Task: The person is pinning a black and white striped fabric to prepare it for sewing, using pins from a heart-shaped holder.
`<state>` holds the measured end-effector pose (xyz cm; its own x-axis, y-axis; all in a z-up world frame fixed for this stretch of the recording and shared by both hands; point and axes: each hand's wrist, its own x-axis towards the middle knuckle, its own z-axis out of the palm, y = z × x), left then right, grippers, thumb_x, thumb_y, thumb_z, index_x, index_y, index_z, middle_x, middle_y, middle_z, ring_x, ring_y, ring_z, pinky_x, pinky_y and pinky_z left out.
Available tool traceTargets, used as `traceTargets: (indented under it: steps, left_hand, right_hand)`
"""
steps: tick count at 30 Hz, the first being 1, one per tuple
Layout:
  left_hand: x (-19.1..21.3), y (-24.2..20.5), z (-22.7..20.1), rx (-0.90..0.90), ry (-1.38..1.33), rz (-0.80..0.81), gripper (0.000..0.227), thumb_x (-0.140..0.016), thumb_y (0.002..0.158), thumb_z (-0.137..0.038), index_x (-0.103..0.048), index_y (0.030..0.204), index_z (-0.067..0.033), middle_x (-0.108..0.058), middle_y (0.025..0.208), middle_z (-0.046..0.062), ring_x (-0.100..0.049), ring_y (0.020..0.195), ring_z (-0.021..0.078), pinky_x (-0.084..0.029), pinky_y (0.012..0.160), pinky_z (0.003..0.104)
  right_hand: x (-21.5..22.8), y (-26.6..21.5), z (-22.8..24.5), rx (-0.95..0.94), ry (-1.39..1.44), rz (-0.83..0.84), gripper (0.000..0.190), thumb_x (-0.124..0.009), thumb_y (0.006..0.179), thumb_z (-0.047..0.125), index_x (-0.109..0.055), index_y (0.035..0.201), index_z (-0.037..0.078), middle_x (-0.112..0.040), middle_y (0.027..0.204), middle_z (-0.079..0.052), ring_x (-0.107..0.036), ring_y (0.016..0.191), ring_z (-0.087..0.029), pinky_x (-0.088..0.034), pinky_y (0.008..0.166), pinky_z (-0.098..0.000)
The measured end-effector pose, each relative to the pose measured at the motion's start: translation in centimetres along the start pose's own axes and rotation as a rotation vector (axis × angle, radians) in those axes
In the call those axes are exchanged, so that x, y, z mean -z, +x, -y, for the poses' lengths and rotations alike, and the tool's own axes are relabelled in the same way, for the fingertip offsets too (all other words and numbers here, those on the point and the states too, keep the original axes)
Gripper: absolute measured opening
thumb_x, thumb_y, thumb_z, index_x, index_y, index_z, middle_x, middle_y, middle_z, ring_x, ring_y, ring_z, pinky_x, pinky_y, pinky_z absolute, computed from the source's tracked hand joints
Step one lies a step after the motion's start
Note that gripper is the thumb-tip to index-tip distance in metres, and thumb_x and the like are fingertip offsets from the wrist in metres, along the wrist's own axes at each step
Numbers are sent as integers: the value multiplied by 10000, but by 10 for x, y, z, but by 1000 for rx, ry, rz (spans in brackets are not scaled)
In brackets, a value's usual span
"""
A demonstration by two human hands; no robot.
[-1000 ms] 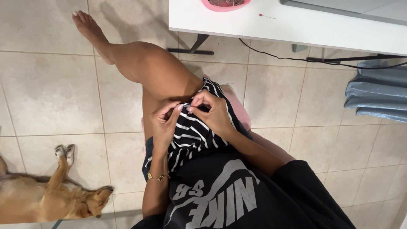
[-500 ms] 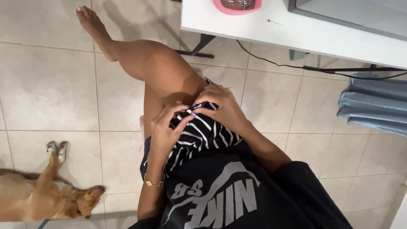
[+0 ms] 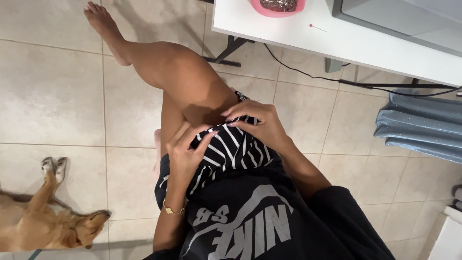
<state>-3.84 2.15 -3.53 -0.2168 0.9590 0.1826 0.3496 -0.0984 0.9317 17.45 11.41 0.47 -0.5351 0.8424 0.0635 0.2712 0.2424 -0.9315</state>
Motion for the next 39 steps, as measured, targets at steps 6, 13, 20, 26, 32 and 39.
traceTargets:
  steps: [6,13,20,26,32,39]
  left_hand:
    - [-9,-2,-8,128,-195,103,130,-949,858,-147,-847,929,-109,-758,740,68,-726,652,224,-588,654,321]
    - [-39,4,11,293,-168,39,118,-860,944,-77,-806,1019,-4,-777,810,202,-747,779,233,-582,708,397]
    - [-34,2,16,402,-244,-12,42,-855,970,-69,-841,990,-35,-788,746,127,-595,740,82,-581,673,330]
    - [-28,4,19,444,-247,43,117,-799,1009,-157,-837,1013,-46,-799,900,-7,-662,763,45,-546,718,198]
    - [-25,-1,15,361,-179,21,105,-807,1003,-152,-835,1023,-52,-821,947,16,-723,826,76,-586,778,220]
    - [-27,-1,14,328,-149,-91,69,-893,932,-62,-851,978,-31,-754,683,129,-571,603,85,-516,524,310]
  right_hand:
    - [27,-13,-22,-99,79,137,132,-858,952,95,-839,1082,77,-857,1012,-106,-816,934,-259,-610,888,-412]
    - [23,19,-32,-56,-178,164,192,-827,957,127,-776,1090,-2,-793,970,-253,-769,897,-480,-609,849,-553]
    - [46,15,-7,127,-422,-404,138,-793,1037,146,-809,1163,92,-775,1189,-99,-739,1179,-331,-584,1003,-415]
    - [76,25,-28,37,-945,-506,617,-652,1239,325,-357,1721,77,-370,1794,-122,-380,1700,-263,-317,1430,-472]
    - [86,24,-53,236,-908,-610,589,-897,1062,-92,-597,1543,67,-634,1561,-121,-584,1506,-294,-438,1332,-531]
    - [97,41,-32,489,-788,-799,138,-920,892,-138,-889,982,-38,-835,1020,-129,-822,994,-286,-666,989,-415]
